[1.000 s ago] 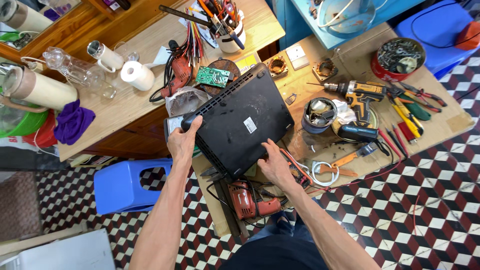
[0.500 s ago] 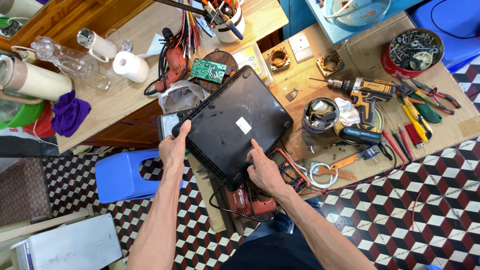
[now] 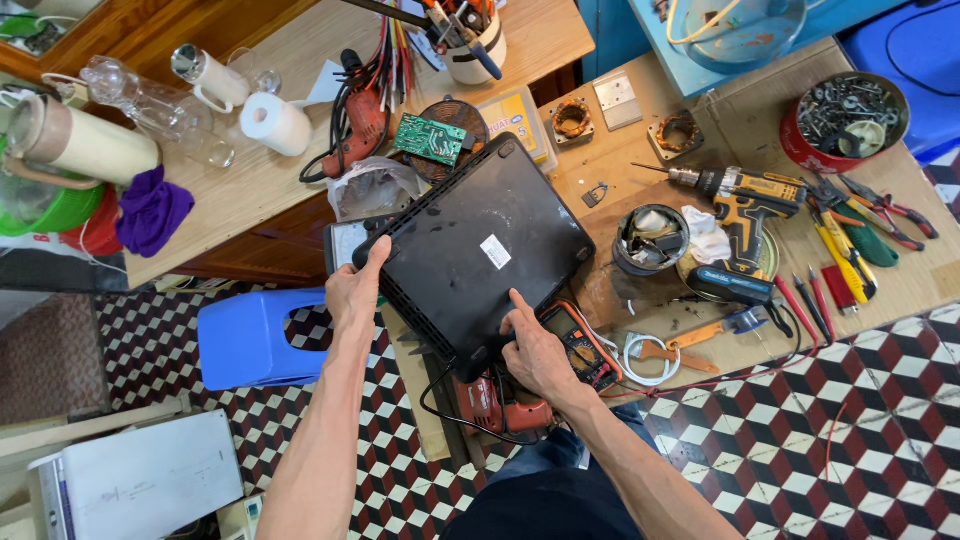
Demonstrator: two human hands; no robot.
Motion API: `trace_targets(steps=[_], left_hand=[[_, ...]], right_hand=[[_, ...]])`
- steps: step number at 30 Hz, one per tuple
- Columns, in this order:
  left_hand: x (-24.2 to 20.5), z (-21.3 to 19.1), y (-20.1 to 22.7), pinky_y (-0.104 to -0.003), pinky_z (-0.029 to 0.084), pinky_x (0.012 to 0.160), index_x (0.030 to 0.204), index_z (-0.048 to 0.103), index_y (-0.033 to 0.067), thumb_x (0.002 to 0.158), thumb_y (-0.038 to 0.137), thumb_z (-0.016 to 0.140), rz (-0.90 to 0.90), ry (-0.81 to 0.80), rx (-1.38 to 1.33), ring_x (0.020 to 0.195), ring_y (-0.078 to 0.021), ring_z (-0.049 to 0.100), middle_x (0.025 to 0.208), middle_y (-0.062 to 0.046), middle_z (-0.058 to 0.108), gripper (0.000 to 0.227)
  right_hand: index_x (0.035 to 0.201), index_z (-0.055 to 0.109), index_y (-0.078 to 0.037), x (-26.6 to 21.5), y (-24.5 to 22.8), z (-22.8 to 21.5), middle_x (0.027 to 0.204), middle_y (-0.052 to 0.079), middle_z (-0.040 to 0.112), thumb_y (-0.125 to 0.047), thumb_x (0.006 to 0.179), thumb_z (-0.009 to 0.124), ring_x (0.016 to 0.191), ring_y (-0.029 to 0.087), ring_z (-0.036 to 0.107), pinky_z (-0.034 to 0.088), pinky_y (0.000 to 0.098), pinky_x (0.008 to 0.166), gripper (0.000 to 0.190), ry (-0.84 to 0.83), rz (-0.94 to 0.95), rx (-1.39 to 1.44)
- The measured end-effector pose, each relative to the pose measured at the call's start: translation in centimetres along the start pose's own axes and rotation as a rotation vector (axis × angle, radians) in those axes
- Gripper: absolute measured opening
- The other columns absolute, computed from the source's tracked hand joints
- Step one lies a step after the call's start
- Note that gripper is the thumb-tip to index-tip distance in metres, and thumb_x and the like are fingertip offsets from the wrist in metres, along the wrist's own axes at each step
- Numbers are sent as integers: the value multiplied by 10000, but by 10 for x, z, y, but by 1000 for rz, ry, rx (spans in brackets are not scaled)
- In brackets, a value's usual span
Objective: The person picks up a black induction cooktop, inspects its underside, and places it on a workbench. They then plug in a power cord and press buttons on the cooktop's control panel to turn it on and adjust settings.
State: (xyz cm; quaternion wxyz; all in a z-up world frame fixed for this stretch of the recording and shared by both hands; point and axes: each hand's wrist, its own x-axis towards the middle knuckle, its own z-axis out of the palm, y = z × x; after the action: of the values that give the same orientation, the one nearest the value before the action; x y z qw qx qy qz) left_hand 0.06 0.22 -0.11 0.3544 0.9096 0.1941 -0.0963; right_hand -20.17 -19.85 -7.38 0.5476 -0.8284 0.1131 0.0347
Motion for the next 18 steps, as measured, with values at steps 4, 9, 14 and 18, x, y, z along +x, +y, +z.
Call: trace_targets(steps=[4, 9, 14, 18], left_hand=[[1, 3, -1, -389, 496, 630, 724, 651, 41, 660, 738, 784, 2, 13, -6, 693, -221, 625, 744, -84, 655, 712], [-3, 2, 1, -379, 500, 611, 718, 660, 66, 627, 709, 795, -19, 9, -80, 687, -209, 634, 744, -65, 672, 663], [-9, -1, 6, -372, 506, 632, 719, 642, 42, 662, 712, 792, 4, 9, -59, 695, -220, 632, 744, -80, 667, 689], [-12, -2, 8, -369, 510, 633, 717, 658, 50, 664, 712, 776, -2, 5, -52, 696, -216, 641, 739, -75, 676, 674]], right_hand=[[1012, 504, -70, 0, 0, 0, 1630, 196, 322, -22, 782, 587, 804, 364, 695, 543, 451, 787, 249, -25, 55, 5], [1021, 510, -67, -2, -2, 0, 1629, 206, 316, -23, 785, 584, 779, 366, 687, 549, 444, 759, 251, -18, 35, -8], [1013, 519, -60, -6, -7, 0, 1639, 200, 301, -19, 782, 591, 808, 361, 694, 544, 449, 779, 245, -38, 31, -25], [1006, 504, -58, -7, -11, -2, 1658, 182, 241, -27, 802, 574, 809, 326, 723, 565, 427, 784, 218, -112, 116, -35]])
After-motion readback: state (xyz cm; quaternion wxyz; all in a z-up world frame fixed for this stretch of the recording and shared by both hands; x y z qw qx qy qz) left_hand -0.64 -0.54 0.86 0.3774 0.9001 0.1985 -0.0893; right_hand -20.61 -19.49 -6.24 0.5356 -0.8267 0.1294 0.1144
